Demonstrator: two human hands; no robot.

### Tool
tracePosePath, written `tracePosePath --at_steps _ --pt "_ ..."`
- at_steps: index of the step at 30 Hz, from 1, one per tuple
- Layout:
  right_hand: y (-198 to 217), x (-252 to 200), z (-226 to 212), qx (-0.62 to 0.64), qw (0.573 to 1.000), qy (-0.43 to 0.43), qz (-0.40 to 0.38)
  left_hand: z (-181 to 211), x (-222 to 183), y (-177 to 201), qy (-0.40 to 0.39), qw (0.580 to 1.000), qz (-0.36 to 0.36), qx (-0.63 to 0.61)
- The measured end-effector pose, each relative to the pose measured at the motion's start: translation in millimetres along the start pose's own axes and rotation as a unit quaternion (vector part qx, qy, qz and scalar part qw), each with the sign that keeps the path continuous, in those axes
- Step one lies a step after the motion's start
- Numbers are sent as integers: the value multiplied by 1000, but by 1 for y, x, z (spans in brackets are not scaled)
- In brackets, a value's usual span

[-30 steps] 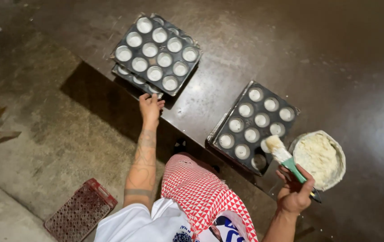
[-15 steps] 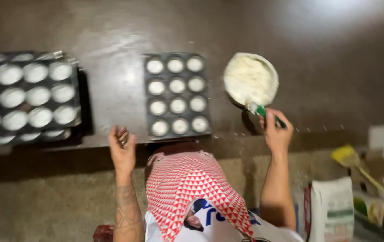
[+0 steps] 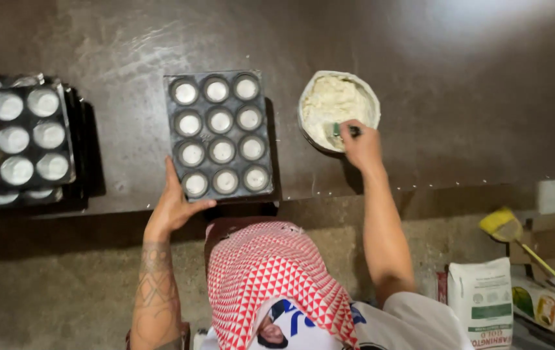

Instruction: The person dips a brush into a bowl of grease, applies it to the cups of muffin tins, and stacks the coated muffin tins on the table.

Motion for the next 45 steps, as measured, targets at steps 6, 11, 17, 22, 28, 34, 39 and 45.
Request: tracePosePath --at_steps 6,11,17,22,28,34,39,45 --pt "-3 -19 -22 -16 998 -53 -18 -1 -1 -5 -15 1000 3 -10" --pt "17 -88 -150 51 978 159 -124 6 -5 0 -58 997 36 -22" --pt "-58 -157 -248 -177 823 344 -417 5 -7 1 -41 998 28 -30" --pt "-130 -141 -212 -235 798 293 -471 7 -8 2 -51 998 35 -22" --pt "-137 -111 -73 196 948 -245 -56 4 -9 -1 -34 999 28 -19" --pt "-52 -161 -62 579 794 -184 39 4 -7 -1 -45 999 24 -14" --pt "60 -121 -102 208 976 40 58 2 -6 -3 -62 998 24 -9" --pt "43 -30 -17 -88 996 -15 26 -4 -6 -5 -44 998 -3 -34"
Point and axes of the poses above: each hand's wrist, its own x-axis towards the middle knuckle, its own y-axis out of the back of the hand, z = x × y, the point moved 8 cm from there along x, towards the middle knuckle, and after that the axes turned 15 degrees about x, right-handed, at the moved point
